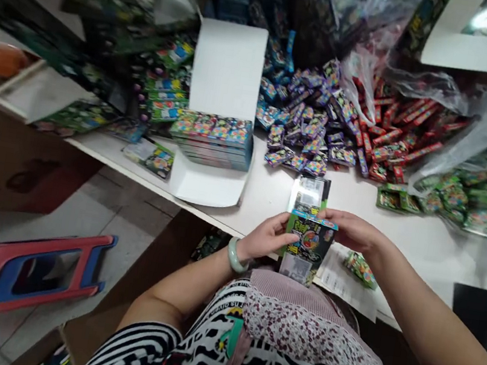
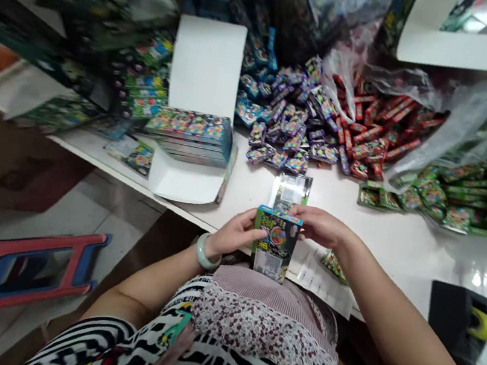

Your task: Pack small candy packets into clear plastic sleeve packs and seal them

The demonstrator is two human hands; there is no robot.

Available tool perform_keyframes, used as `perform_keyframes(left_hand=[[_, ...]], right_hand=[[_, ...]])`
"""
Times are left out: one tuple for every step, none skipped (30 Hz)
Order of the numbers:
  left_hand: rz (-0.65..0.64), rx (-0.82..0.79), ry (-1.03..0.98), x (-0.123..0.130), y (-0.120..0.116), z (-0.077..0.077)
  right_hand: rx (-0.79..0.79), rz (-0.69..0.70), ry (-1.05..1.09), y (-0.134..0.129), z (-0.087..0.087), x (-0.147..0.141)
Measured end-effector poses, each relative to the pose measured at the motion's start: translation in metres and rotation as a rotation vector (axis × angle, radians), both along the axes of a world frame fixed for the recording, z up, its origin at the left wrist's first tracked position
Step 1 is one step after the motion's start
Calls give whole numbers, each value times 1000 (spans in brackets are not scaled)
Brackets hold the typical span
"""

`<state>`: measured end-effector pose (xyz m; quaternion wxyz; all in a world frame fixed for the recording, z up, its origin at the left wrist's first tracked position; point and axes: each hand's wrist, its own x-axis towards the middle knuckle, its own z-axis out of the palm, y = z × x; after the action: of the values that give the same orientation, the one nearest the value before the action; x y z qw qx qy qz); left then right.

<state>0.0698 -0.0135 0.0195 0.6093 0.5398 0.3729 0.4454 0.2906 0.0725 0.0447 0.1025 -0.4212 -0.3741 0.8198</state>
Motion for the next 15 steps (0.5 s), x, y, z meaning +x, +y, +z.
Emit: perform_keyframes(left_hand=[[98, 82, 35, -14, 1, 11], [219, 198, 87, -31, 4, 23], [376, 351, 149, -51, 9, 38], [536, 531, 217, -73, 17, 53], [696, 717, 292, -96, 27, 66], [806, 864, 397, -119, 39, 77], [815, 973, 566, -140, 53, 85], [797, 1030, 750, -159, 68, 89], [751, 1035, 925, -174, 82, 89], [706, 1000, 1076, -185, 94, 84], [660, 913, 1199, -193, 105, 76], [614, 843, 1280, -197, 112, 66], [577, 804, 1312, -199, 116, 55], [545, 764, 1337, -199, 118, 44], [514, 732, 1352, -198, 118, 35]], right_hand=[[43, -15, 15, 1, 2, 2], [98, -50, 15, 2, 4, 4], [159, -101, 1, 4, 6, 5], [216, -159, -26, 6, 6, 6], [266, -212, -61, 7, 6, 6], [309, -254, -97, 9, 3, 5], [346, -277, -129, 10, 0, 3], [381, -279, -157, 11, -6, 0], [418, -265, -182, 12, -12, -3], [456, -238, -205, 12, -19, -6], [496, -207, -223, 12, -27, -9], [542, -176, -241, 12, -34, -12], [598, -148, -260, 13, -41, -13], [666, -118, -290, 14, -47, -14], [749, -82, -337, 15, -51, -13]])
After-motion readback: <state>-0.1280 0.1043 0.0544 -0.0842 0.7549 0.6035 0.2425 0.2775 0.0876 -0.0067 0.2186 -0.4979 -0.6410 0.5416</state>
